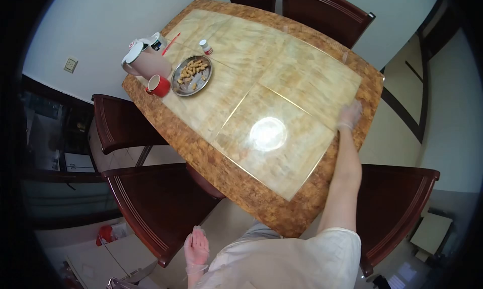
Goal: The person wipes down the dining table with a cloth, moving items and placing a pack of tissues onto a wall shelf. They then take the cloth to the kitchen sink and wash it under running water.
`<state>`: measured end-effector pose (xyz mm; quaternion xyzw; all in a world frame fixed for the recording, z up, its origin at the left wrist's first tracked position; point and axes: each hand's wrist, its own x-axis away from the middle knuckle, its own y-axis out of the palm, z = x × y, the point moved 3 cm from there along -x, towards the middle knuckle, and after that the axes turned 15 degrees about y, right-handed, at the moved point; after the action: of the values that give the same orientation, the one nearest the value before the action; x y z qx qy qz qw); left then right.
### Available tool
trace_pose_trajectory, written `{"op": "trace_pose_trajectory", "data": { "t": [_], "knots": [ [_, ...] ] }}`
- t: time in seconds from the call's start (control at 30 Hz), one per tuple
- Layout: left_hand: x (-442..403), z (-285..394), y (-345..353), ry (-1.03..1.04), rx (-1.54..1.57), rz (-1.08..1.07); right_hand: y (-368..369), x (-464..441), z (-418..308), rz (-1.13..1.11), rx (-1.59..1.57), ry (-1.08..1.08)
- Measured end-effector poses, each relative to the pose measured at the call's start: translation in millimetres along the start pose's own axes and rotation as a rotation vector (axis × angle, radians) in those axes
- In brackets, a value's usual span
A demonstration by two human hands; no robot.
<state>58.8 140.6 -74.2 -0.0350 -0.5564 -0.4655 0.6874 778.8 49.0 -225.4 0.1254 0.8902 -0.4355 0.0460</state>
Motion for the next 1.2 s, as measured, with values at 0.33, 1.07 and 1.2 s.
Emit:
{"op": "trace_pose_trajectory", "data": {
  "t": [0.33,1.07,1.2],
  "knots": [
    [7,3,37,0.068,-0.05,-0.038,71,376,-241,-0.82,-0.42,-0.725],
    [-16,22,-3,0.039,0.013,0.03,160,57,-190,-0.44,0.065,-0.281],
    [-15,25,2,0.084,0.006,0.034,150,233,-304,-0.794,-0.204,-0.579]
  ]
}}
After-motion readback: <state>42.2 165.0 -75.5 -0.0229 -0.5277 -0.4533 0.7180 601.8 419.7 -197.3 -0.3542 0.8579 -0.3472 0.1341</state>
